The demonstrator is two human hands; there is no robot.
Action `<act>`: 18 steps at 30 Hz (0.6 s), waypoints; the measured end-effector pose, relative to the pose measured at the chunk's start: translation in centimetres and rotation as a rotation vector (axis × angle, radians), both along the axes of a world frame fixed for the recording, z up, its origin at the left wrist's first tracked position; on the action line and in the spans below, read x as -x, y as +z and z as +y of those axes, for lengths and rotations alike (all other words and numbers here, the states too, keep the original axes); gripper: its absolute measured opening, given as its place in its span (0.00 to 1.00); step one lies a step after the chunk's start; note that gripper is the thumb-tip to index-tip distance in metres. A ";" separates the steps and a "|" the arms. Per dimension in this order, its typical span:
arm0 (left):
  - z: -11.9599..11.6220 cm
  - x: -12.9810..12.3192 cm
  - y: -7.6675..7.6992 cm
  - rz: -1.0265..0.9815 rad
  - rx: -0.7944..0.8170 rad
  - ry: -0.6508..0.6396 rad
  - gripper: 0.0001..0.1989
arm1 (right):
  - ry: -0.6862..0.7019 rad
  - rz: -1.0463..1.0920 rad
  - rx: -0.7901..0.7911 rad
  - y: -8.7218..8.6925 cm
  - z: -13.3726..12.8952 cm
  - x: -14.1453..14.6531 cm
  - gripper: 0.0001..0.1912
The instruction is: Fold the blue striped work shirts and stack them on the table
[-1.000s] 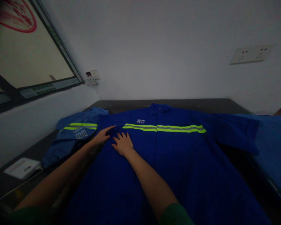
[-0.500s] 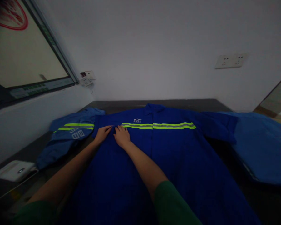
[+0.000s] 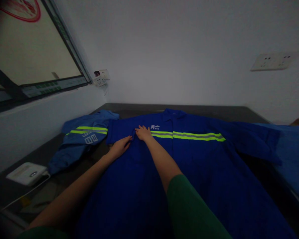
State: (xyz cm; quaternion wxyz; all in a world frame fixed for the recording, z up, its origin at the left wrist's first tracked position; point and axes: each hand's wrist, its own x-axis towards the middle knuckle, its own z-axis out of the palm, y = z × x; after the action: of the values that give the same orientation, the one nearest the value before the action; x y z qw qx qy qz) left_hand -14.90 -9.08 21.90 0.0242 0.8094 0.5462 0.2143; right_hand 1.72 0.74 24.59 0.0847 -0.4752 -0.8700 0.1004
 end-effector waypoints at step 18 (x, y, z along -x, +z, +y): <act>0.3 -2.4 3.8 0.220 0.062 0.218 0.18 | 0.156 0.051 -0.109 0.2 1.7 -1.8 0.20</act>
State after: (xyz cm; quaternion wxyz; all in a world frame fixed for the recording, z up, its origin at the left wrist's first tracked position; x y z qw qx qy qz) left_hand -12.45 -8.75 25.70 -0.0340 0.7629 0.6364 0.1086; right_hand 3.56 2.40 24.80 0.1245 -0.3981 -0.9060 0.0715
